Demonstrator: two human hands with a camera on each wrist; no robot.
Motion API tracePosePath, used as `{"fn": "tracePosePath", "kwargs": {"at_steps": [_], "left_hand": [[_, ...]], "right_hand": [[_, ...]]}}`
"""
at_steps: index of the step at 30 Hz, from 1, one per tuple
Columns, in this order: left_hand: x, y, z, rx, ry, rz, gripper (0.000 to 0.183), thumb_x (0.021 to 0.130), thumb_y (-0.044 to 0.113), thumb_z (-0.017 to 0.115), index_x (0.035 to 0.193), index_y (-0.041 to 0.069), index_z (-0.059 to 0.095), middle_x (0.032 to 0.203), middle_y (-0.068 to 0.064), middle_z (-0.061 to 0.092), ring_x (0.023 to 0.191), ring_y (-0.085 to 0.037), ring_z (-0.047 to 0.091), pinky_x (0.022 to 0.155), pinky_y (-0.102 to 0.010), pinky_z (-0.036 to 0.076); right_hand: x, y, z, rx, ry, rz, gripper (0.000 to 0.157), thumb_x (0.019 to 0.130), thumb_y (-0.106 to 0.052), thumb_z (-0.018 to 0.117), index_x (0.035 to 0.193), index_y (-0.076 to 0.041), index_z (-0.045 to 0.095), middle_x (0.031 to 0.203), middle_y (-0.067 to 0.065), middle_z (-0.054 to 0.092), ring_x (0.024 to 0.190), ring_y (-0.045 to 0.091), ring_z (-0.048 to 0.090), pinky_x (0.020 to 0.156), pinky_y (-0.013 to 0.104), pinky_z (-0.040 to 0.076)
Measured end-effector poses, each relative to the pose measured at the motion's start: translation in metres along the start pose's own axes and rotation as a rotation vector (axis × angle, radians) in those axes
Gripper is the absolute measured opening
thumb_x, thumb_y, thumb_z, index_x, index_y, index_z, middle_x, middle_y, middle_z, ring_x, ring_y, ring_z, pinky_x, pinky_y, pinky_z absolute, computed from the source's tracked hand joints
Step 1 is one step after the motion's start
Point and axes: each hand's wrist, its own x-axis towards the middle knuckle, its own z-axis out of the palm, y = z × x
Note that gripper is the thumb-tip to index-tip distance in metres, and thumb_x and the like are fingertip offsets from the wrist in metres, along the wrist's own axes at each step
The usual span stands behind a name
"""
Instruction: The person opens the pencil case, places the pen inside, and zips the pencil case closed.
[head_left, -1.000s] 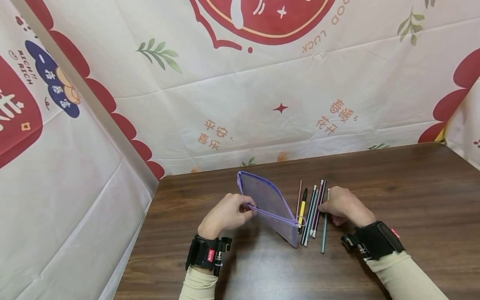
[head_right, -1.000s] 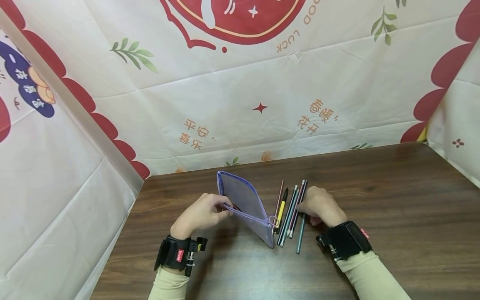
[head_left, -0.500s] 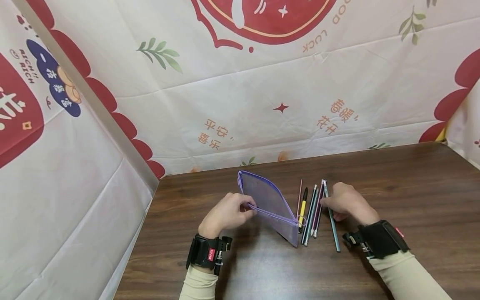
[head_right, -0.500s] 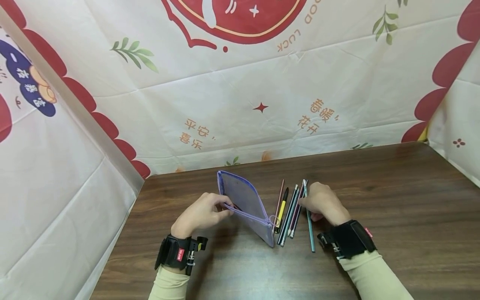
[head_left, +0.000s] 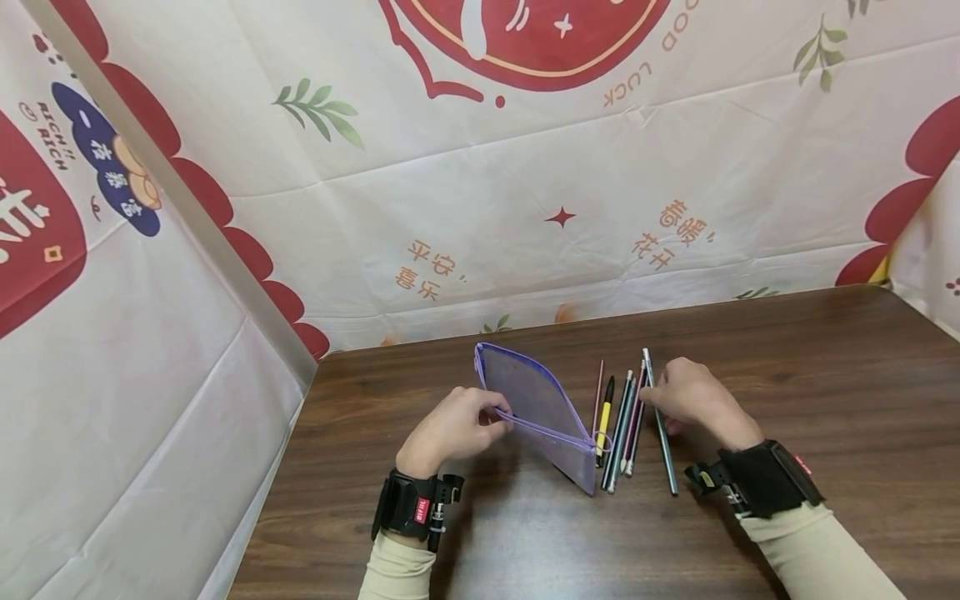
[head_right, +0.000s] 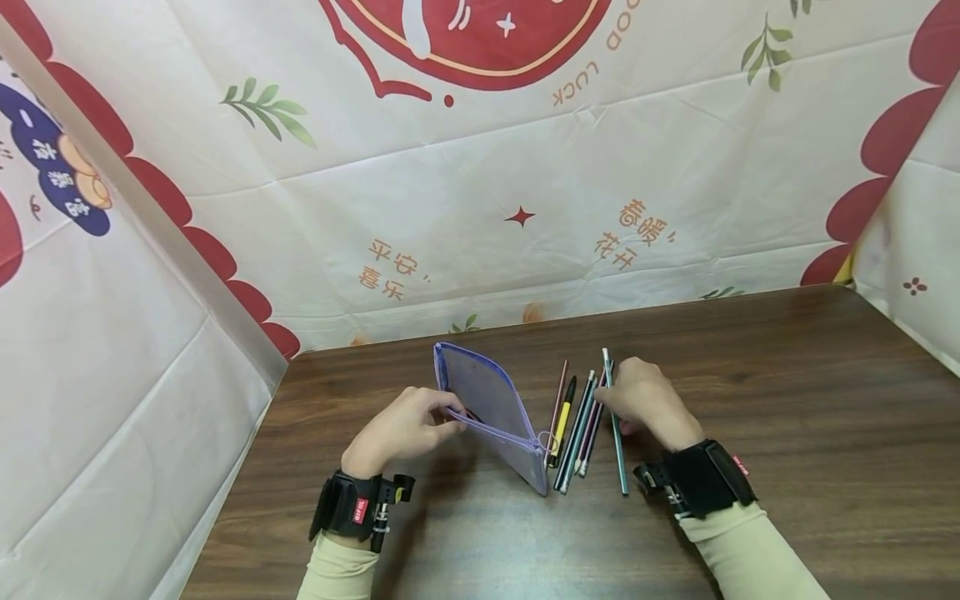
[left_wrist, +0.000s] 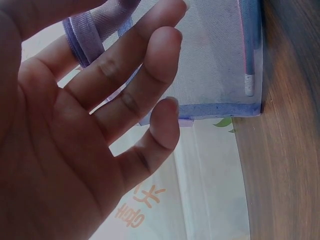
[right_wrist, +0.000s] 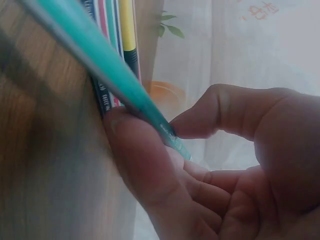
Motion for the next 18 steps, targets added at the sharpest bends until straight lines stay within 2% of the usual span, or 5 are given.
{"fn": "tracePosePath", "kwargs": {"at_steps": [8,18], "left_hand": [[-0.001,0.0,0.0,0.012,0.001,-0.001,0.008,0.085,0.02,0.064,0.088,0.016,0.07,0.077,0.007,0.066,0.07,-0.004,0.059,0.061,-0.022,0.05],[-0.001,-0.001,0.0,0.017,0.01,0.019,0.01,0.085,0.019,0.063,0.089,0.014,0.071,0.077,0.006,0.067,0.07,-0.004,0.059,0.061,-0.022,0.049]], "right_hand": [[-0.002,-0.004,-0.002,0.047,0.016,-0.03,0.03,0.088,-0.022,0.061,0.065,-0.005,0.052,0.054,0.003,0.058,0.05,0.016,0.065,0.056,0.035,0.055],[-0.009,-0.015,-0.011,0.089,0.063,-0.086,0.025,0.087,-0.023,0.059,0.076,-0.001,0.055,0.067,0.007,0.062,0.052,0.016,0.065,0.054,0.034,0.056]]}}
